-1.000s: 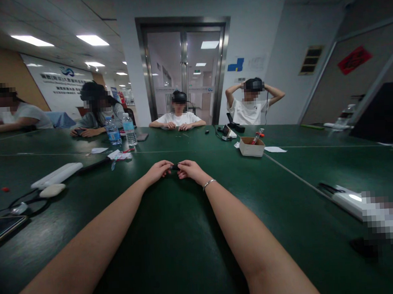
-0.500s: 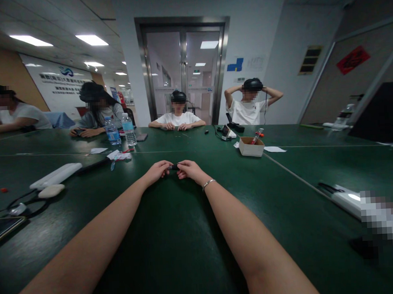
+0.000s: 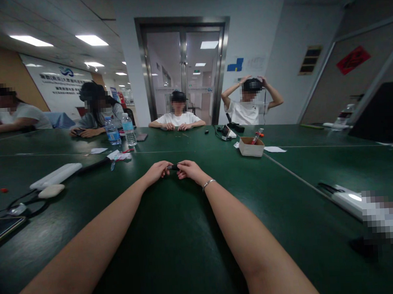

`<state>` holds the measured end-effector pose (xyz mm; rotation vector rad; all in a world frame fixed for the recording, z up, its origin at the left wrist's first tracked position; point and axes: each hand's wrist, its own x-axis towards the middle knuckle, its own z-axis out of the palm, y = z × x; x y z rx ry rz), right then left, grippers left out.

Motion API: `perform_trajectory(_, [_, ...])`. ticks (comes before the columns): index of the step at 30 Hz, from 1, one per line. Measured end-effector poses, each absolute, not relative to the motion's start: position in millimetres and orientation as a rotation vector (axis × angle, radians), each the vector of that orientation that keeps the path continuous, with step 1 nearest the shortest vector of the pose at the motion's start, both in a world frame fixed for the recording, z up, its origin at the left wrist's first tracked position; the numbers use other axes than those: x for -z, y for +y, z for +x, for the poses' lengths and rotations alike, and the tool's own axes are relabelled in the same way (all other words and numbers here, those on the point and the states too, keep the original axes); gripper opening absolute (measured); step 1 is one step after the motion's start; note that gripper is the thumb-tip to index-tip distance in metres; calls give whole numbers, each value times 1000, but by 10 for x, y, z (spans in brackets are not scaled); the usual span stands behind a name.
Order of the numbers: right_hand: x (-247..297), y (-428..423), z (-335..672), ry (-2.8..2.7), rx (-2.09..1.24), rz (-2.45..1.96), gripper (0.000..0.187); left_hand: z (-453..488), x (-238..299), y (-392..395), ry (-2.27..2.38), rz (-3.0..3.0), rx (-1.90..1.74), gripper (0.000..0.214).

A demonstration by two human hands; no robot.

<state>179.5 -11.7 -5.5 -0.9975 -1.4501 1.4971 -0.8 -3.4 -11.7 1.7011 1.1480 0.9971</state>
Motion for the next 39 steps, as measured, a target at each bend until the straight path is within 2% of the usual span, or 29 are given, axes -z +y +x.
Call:
perform_trajectory(22, [55,-119,1795,-1437,-1490,-1006,6,5,78,-91,1161,1715,-1003,27])
perform_trajectory(33, [19,-160,1800,-1385,-1518,-992,6,-49,91,-125,1031,1706,-1117,35])
perform_trajectory(39, [19,-157,1804,-1392,-1512,-1000,5,-43,94,-126,1038,1675,-1112,33])
